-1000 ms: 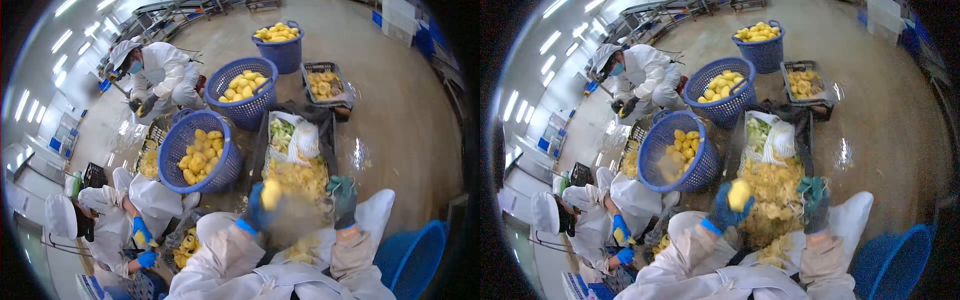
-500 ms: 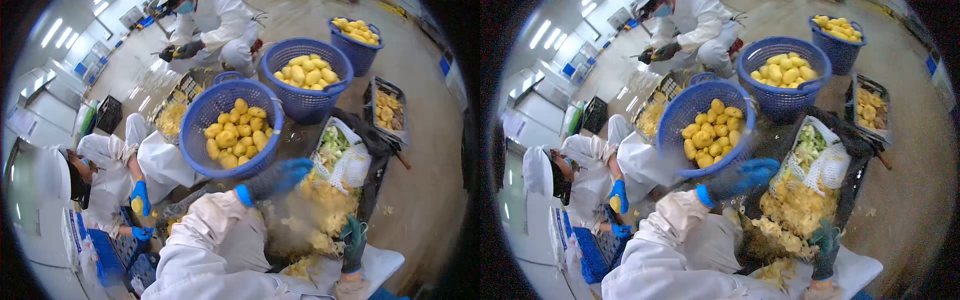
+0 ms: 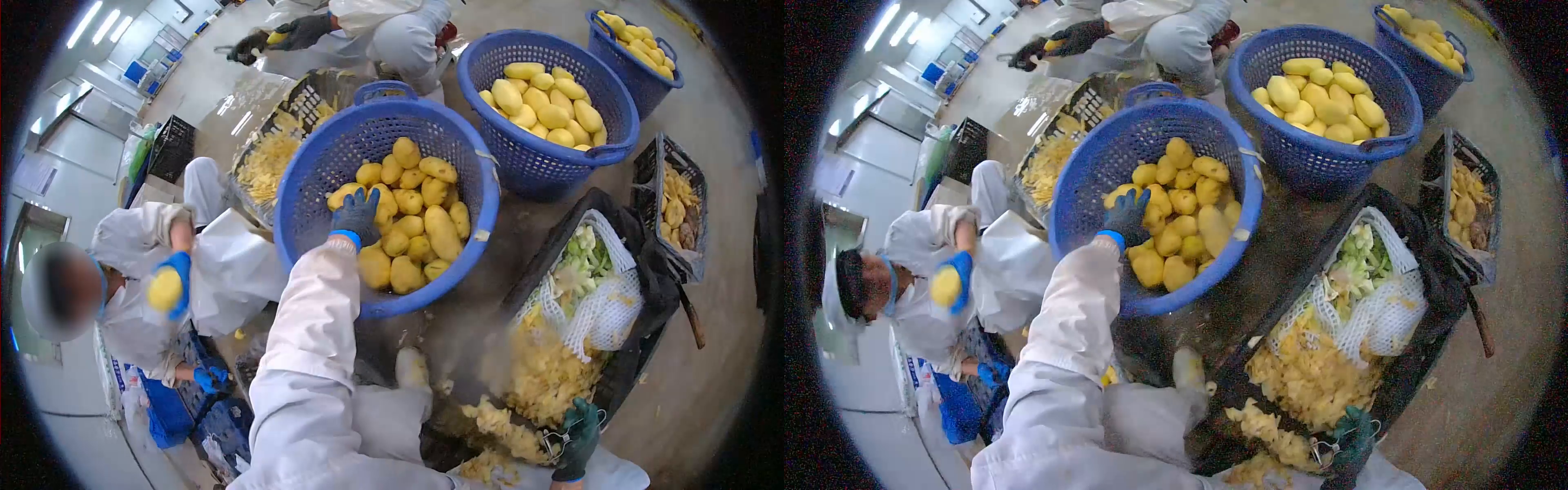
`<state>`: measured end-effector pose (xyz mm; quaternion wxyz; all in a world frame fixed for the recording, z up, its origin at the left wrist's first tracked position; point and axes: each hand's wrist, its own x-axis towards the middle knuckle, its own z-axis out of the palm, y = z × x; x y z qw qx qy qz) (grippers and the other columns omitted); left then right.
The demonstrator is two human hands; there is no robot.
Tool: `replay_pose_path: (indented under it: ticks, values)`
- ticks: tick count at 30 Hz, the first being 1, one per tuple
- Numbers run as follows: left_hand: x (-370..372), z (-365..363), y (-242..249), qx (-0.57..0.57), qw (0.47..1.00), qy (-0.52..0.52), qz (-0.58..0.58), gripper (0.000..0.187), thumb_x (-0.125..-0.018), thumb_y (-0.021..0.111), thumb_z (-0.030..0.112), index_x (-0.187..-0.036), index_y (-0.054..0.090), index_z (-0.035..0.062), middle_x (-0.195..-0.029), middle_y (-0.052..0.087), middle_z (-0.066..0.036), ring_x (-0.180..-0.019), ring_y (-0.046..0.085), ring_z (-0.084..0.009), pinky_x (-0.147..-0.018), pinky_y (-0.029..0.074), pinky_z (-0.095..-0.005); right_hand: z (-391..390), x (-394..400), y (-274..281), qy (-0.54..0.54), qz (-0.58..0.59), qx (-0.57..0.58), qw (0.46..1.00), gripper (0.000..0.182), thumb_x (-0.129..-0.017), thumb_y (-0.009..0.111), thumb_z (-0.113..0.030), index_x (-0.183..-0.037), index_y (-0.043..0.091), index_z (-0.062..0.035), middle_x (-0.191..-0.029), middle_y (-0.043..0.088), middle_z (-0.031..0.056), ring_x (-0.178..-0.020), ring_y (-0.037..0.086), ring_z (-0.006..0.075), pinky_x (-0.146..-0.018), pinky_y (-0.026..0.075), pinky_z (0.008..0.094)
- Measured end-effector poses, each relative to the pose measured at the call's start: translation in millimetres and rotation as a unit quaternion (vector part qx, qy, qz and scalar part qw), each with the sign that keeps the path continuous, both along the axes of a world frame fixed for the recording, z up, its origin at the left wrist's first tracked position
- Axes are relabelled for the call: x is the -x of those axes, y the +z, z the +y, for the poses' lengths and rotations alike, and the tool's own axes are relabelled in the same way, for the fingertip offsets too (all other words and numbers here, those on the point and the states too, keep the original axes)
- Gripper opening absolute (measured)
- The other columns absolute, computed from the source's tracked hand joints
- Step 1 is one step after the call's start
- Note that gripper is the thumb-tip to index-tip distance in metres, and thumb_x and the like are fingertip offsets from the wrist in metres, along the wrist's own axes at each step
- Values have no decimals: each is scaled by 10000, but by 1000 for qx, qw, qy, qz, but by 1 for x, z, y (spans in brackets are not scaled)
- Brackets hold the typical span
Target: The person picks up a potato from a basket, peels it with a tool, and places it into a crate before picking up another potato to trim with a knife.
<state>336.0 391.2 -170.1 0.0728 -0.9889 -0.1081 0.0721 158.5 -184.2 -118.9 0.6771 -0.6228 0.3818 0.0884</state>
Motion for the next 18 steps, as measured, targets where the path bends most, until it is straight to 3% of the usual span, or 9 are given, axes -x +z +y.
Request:
replay_pose_path:
  ticks: [3, 6, 8, 9, 12, 13, 15, 18]
  values:
    - [-18, 12, -36, -22, 998, -13, 57, 677, -701, 663, 255, -1320, 418, 132, -1283, 490, -193, -1118, 519, -372, -884, 451, -508, 1, -8, -12, -55, 40, 8, 998, 182, -847, 632, -216, -902, 660, -44, -638, 548, 24, -510, 494, 111, -434, 377, 240]
    - [-15, 21, -41, 39, 998, -3, 45, 739, -612, 763, 360, -1236, 469, 92, -1223, 536, -177, -1066, 559, -364, -863, 464, -487, 9, -2, -5, -40, -61, 28, 997, 184, -862, 627, -213, -905, 659, -37, -638, 545, 21, -516, 495, 109, -439, 374, 235]
    - [-6, 17, -20, 122, 992, 25, 7, 814, -575, 798, 414, -1235, 473, 66, -1183, 560, -193, -1064, 567, -359, -873, 469, -467, 0, -1, -7, -21, -31, 4, 999, 197, -881, 609, -219, -906, 660, -30, -659, 560, 27, -542, 511, 109, -458, 386, 232]
    - [0, -5, 0, 85, 986, 147, -3, 853, -573, 806, 476, -1224, 479, 33, -1103, 601, -199, -1059, 579, -352, -879, 477, -429, -3, 1, -7, -11, -15, -10, 1000, 205, -890, 601, -222, -906, 661, -26, -670, 567, 30, -555, 519, 108, -468, 392, 231]
    - [7, 43, -66, 216, 951, 196, -101, 870, -577, 807, 497, -1229, 479, 24, -1098, 604, -210, -1073, 578, -345, -877, 484, -417, 1, 5, 7, 31, -61, -11, 998, 203, -878, 610, -217, -900, 665, -22, -694, 579, 34, -590, 541, 117, -498, 411, 231]
    - [8, 42, -62, 307, 917, 194, -165, 796, -651, 777, 471, -1236, 476, 23, -1167, 581, -186, -1083, 571, -330, -868, 487, -418, 0, 8, 8, 32, -42, -7, 999, 248, -904, 571, -247, -935, 659, -17, -733, 598, 42, -619, 551, 116, -528, 420, 229]
    - [15, 11, -23, 563, 784, 153, -215, 709, -711, 748, 418, -1247, 477, 41, -1199, 566, -164, -1090, 564, -311, -885, 479, -417, -5, 11, 10, 35, -10, 0, 999, 342, -956, 493, -308, -1006, 647, -7, -813, 634, 57, -678, 572, 116, -589, 438, 225]
    - [22, -3, 6, 697, 676, 31, -238, 542, -848, 624, 360, -1296, 464, 99, -1219, 556, -122, -1099, 550, -281, -950, 454, -402, -2, 18, 21, 49, -59, -62, 995, 317, -946, 508, -286, -993, 646, -5, -816, 637, 57, -707, 591, 127, -627, 452, 233]
